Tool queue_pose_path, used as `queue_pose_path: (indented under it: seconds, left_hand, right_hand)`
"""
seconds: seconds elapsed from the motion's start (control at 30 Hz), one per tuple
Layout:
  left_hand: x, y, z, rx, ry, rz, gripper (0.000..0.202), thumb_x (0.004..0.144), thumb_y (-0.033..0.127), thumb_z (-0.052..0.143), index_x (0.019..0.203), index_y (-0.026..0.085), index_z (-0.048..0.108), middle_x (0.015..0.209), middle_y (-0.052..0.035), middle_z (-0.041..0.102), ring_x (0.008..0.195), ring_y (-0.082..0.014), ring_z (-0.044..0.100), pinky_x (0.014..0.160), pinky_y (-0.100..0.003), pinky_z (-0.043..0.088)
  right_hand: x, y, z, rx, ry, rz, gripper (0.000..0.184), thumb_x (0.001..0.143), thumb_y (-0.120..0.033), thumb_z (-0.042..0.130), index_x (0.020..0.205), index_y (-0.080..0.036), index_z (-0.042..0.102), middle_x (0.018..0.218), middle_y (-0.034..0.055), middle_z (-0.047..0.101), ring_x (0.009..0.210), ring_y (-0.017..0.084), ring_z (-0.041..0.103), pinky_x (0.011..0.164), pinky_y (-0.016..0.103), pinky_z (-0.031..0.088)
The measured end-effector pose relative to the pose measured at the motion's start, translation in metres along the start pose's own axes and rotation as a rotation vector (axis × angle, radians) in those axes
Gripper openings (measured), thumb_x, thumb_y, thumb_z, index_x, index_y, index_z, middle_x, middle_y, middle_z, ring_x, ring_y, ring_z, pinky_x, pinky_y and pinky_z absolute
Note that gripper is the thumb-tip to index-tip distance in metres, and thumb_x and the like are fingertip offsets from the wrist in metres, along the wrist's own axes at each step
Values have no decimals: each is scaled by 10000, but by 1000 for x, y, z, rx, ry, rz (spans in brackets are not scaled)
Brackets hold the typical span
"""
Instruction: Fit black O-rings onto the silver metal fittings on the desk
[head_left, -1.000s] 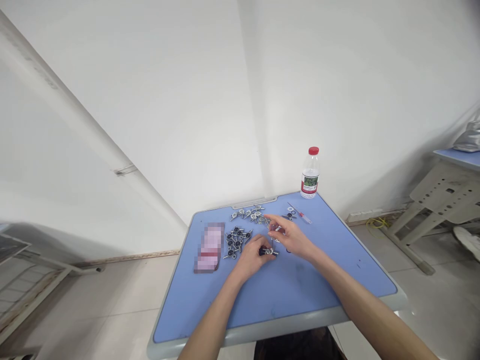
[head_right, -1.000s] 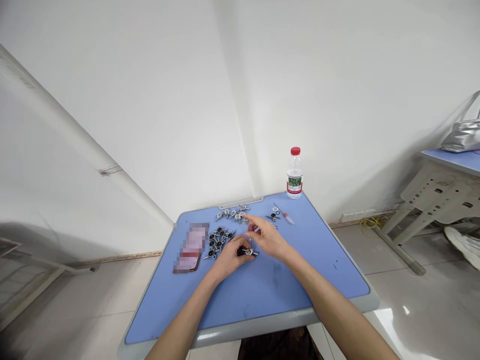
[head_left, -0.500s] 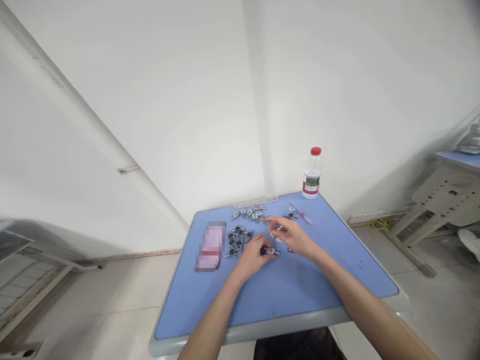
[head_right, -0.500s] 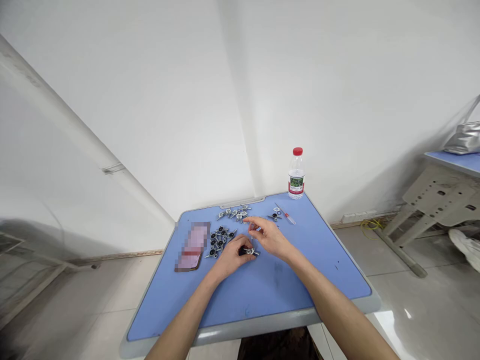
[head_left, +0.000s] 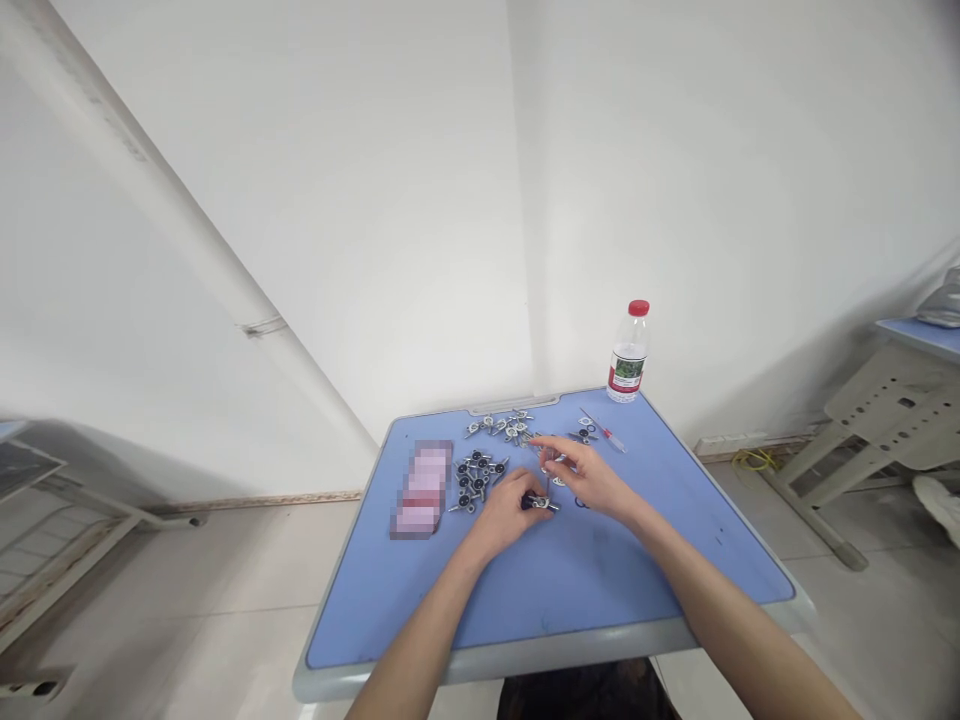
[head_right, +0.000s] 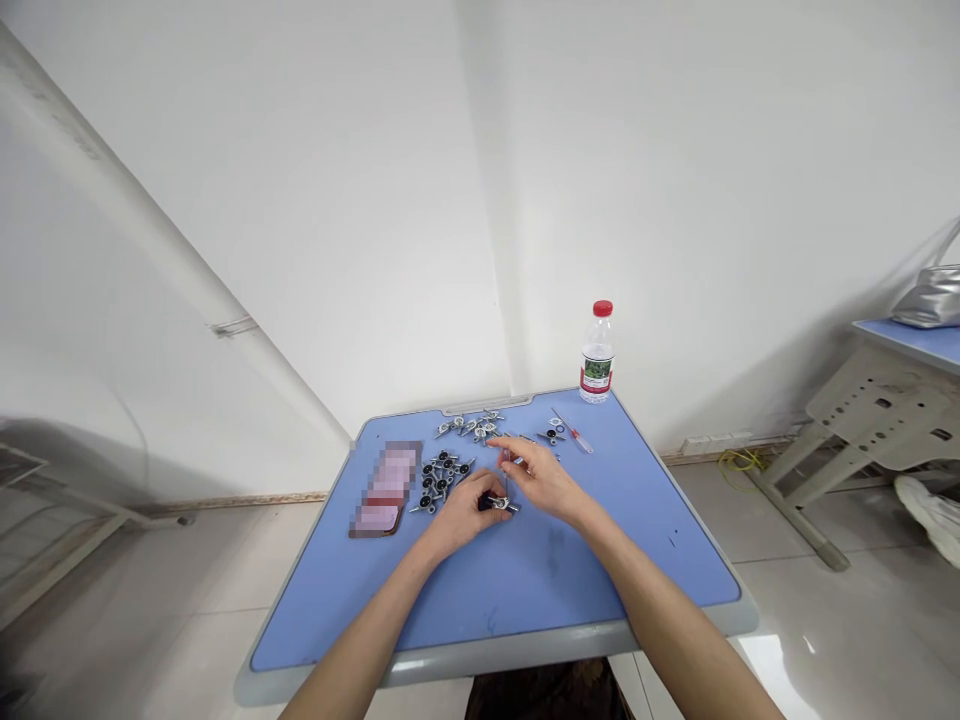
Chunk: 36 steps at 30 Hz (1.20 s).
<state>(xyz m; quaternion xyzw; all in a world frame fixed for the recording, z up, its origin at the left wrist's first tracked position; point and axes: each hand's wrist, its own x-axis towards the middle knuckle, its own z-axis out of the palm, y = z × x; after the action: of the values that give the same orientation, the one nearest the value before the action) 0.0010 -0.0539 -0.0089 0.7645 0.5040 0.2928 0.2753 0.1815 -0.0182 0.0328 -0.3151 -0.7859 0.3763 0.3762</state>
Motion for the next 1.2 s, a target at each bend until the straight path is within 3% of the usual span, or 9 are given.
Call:
queue_pose_path:
  seconds: [0.23, 0.5, 0.7, 0.97, 1.1, 1.2]
  left_hand:
    - [0, 1, 0, -21, 3, -14, 134, 717, 219, 690, 819, 194, 607, 911, -5, 595, 846, -173, 556, 735, -274, 424]
    - [-1, 2, -2, -28, 0, -7, 127, 720, 213, 687, 821, 201, 610, 922, -2, 596, 853, -170, 559, 743, -275, 424]
    - [-1, 4, -2, -25, -3, -3, 120, 725, 210, 679, 828, 201, 616, 912, -5, 590, 838, -167, 559, 748, -278, 429]
    - [-1, 3, -2, -21, -13, -9, 129, 726, 216, 678, 843, 203, 624, 935, -8, 600, 858, -172, 558, 752, -280, 431]
    - [-1, 3, -2, -12, -6, -9, 172, 723, 229, 677, 884, 201, 620, 919, -12, 593, 846, -175, 554, 746, -284, 432]
    - [-1, 3, -2, -14, 7, -11, 186, 719, 213, 677, 886, 199, 598, 907, -4, 587, 836, -170, 552, 732, -278, 422]
  right_hand:
    - [0, 4, 6, -61, 26, 6, 326, 861, -220, 501, 1173, -230, 594, 906, 32, 600, 819, 154, 565, 705, 279, 491]
    - [-1, 3, 3, 9, -43, 23, 426, 878, -169, 406, 1287, -243, 495, 932, 33, 610, 818, 152, 573, 714, 295, 499]
    - [0, 7, 4, -105, -2, 14, 371, 884, -212, 450, 1235, -254, 560, 933, 40, 605, 835, 169, 565, 738, 310, 490]
    - [-3, 4, 1, 64, -21, 37, 441, 909, -179, 336, 1343, -243, 373, 959, 22, 583, 809, 138, 590, 779, 306, 495]
    - [-4, 0, -5, -99, 40, 76, 329, 901, -162, 322, 1186, -215, 479, 867, 7, 588, 710, 132, 556, 663, 265, 459]
    - [-4, -1, -8, -318, -25, 43, 167, 865, -174, 447, 965, -198, 579, 827, 11, 616, 709, 140, 552, 644, 257, 414]
